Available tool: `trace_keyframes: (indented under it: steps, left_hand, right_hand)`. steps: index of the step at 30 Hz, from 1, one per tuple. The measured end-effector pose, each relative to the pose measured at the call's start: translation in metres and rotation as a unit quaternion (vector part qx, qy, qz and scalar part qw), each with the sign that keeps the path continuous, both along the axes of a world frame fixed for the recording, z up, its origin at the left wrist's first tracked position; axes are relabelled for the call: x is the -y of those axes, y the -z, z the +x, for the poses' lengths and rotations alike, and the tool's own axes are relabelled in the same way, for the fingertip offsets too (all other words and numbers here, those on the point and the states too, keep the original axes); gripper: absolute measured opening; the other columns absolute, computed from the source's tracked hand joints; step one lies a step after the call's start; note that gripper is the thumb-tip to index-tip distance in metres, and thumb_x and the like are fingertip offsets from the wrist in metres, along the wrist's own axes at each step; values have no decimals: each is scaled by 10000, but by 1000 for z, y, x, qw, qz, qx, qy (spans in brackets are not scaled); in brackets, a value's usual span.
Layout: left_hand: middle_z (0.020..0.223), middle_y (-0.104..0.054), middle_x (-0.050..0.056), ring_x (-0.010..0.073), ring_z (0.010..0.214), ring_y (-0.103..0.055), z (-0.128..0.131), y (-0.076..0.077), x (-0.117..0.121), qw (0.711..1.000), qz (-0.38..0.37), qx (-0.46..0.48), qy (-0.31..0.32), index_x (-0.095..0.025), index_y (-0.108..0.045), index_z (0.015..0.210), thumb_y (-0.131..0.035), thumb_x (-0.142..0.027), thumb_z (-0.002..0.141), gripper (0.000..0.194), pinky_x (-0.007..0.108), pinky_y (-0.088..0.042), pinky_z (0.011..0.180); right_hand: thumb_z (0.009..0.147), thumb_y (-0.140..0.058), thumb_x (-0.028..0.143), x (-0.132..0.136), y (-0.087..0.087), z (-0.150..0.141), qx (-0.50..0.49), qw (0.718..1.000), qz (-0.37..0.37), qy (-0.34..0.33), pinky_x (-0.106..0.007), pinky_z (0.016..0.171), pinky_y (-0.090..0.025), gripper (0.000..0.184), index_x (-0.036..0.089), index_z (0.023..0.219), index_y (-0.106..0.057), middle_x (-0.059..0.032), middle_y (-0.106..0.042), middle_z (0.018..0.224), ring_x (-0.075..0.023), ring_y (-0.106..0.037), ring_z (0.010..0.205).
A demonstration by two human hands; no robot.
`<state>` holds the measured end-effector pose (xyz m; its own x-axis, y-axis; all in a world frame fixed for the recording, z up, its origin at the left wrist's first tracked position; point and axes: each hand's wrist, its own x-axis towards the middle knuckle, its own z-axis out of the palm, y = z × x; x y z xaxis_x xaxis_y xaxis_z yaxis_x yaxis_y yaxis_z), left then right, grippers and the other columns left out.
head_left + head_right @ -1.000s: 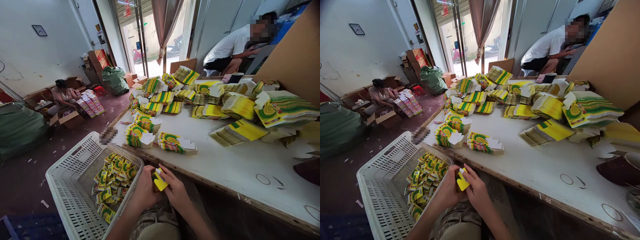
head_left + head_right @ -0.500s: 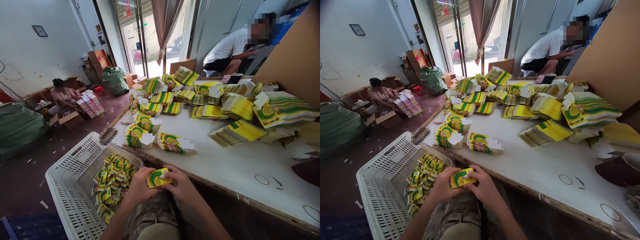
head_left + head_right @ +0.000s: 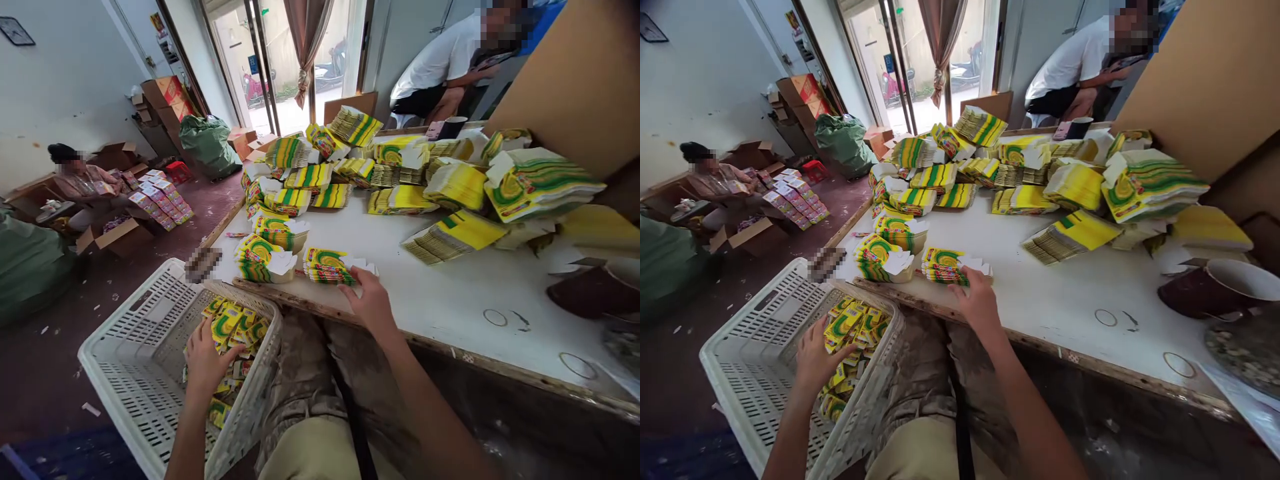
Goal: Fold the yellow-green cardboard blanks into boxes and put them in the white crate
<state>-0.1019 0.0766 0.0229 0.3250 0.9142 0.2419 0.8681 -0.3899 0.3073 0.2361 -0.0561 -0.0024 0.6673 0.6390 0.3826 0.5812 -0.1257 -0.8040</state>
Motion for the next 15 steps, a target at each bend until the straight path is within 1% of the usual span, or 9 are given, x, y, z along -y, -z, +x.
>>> trace_keyframes:
  steps: [1,3,5,7,9,12,15]
  left_hand:
    - [1322,-564,200,416,1261,-485,-2,3,-3,1000,-6,1,11,-135,-499,1328,-744,-479,687,768,579,-379,1045]
    - [1281,-601,182,375,1233,-523,3,10,-2,996,-43,22,77,-136,-533,1297,-700,-468,747,663,539,-404,1045]
    - [1248,-639,152,342,1205,-562,17,14,6,983,-93,53,148,-168,-589,1240,-679,-440,788,534,514,-426,1042]
    - [1236,-665,128,326,1188,-591,32,17,16,967,-138,81,198,-205,-623,1202,-686,-419,799,460,508,-448,1030]
    - [1230,-680,120,324,1183,-603,44,18,26,954,-172,103,222,-220,-642,1183,-702,-403,796,432,511,-460,1023]
    - [1240,-682,122,321,1196,-601,58,15,41,934,-229,132,239,-213,-652,1183,-702,-370,801,416,512,-450,1040]
    - [1252,-676,116,305,1186,-607,70,12,56,892,-317,164,277,-222,-644,1211,-721,-353,790,448,479,-454,1043]
  right_hand:
    - [853,-615,357,-6,1,12,12,1000,-8,19,-515,959,-474,364,169,1165,-614,-166,-676,1125,-327,-609,1075]
    - [835,-620,300,-18,3,26,13,999,-23,29,-531,972,-445,332,161,1137,-622,-175,-668,1115,-343,-585,1081]
    - [805,-635,247,-27,7,32,10,999,-40,28,-524,945,-447,271,172,1065,-643,-159,-680,1030,-340,-592,1015]
    - [775,-649,211,-34,10,33,1,998,-51,23,-514,914,-451,197,191,971,-651,-136,-682,939,-329,-598,941]
    - [744,-666,201,-36,12,34,-10,998,-50,22,-518,905,-446,175,199,916,-634,-126,-671,908,-328,-594,919]
    - [733,-676,245,-35,10,34,-37,999,-25,28,-526,880,-456,213,205,920,-582,-112,-650,885,-320,-595,897]
    - [779,-653,371,-25,5,26,-84,996,17,24,-475,800,-509,274,220,953,-505,-76,-637,843,-271,-619,808]
